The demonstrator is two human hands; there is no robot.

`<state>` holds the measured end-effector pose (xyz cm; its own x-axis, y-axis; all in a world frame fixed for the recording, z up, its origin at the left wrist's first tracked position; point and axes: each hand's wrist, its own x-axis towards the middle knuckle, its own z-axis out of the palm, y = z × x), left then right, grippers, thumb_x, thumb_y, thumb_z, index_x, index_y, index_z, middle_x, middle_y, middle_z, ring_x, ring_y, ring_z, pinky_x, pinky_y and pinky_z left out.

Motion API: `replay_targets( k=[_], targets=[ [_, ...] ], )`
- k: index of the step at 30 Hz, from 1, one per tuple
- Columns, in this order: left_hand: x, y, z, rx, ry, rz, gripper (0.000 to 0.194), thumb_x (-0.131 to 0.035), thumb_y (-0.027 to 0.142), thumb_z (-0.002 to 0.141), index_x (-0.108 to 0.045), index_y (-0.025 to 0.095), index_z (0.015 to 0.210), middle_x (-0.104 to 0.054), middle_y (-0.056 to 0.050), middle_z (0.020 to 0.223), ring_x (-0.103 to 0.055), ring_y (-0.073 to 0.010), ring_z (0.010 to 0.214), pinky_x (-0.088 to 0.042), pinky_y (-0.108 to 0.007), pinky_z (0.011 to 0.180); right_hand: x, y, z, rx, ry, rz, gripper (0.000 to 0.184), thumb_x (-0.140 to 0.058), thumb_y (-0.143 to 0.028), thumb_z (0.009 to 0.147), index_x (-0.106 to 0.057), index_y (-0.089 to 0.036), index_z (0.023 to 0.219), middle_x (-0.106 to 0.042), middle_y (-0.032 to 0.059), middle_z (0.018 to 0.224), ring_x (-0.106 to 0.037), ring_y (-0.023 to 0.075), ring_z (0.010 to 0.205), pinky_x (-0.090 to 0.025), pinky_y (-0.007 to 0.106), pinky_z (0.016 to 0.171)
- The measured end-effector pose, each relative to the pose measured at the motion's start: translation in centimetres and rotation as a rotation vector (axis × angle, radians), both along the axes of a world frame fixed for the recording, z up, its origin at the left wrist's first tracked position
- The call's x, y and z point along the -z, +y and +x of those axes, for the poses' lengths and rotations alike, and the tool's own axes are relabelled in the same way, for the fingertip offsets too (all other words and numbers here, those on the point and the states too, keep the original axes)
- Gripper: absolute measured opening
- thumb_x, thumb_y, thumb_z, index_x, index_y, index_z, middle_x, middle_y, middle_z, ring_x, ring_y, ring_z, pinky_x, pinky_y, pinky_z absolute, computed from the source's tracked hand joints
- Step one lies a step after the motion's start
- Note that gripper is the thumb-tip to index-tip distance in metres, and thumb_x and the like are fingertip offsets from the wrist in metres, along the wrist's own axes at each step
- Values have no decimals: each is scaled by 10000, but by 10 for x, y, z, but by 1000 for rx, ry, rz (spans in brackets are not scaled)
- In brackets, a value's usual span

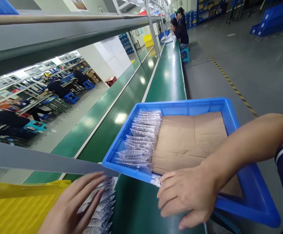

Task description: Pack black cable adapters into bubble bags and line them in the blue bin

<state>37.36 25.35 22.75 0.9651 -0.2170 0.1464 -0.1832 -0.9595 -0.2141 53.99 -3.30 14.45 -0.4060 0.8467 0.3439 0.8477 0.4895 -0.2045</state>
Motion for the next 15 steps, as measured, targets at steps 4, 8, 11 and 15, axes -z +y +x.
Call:
replay_targets(
  k=[4, 8, 11, 15],
  targets=[
    [7, 14, 85, 67, 147, -75, 405, -358, 449, 959, -628, 181, 1098, -629, -118, 1146, -618, -235, 1002, -510, -332, 869, -14, 37, 30, 202, -68, 76, 353, -322, -284, 976, -596, -124, 1132, -598, 91, 1219, -542, 181, 1052, -413, 322, 912],
    [17, 34, 125, 58, 317, 15, 321, -378, 312, 942, -656, 168, 1016, -659, -102, 1084, -619, -229, 974, -480, -348, 872, -13, 90, 67, 445, -160, 51, 363, -388, -403, 964, -572, -106, 1064, -613, 98, 1067, -569, 221, 912, -459, 357, 758],
    [19, 41, 128, 47, 389, 115, 282, -376, 173, 920, -652, 194, 973, -662, -73, 1053, -603, -221, 987, -429, -356, 868, -6, 116, 77, 465, -140, -9, 359, -393, -435, 956, -564, -124, 1016, -635, 71, 951, -596, 225, 838, -446, 341, 623],
    [12, 37, 130, 59, 425, 211, 298, -374, 171, 940, -616, 190, 768, -648, -43, 858, -581, -202, 867, -372, -356, 823, -3, 123, 72, 419, -154, -118, 189, -405, -209, 926, -578, -137, 956, -651, 62, 908, -608, 216, 791, -409, 316, 567]
  ],
)
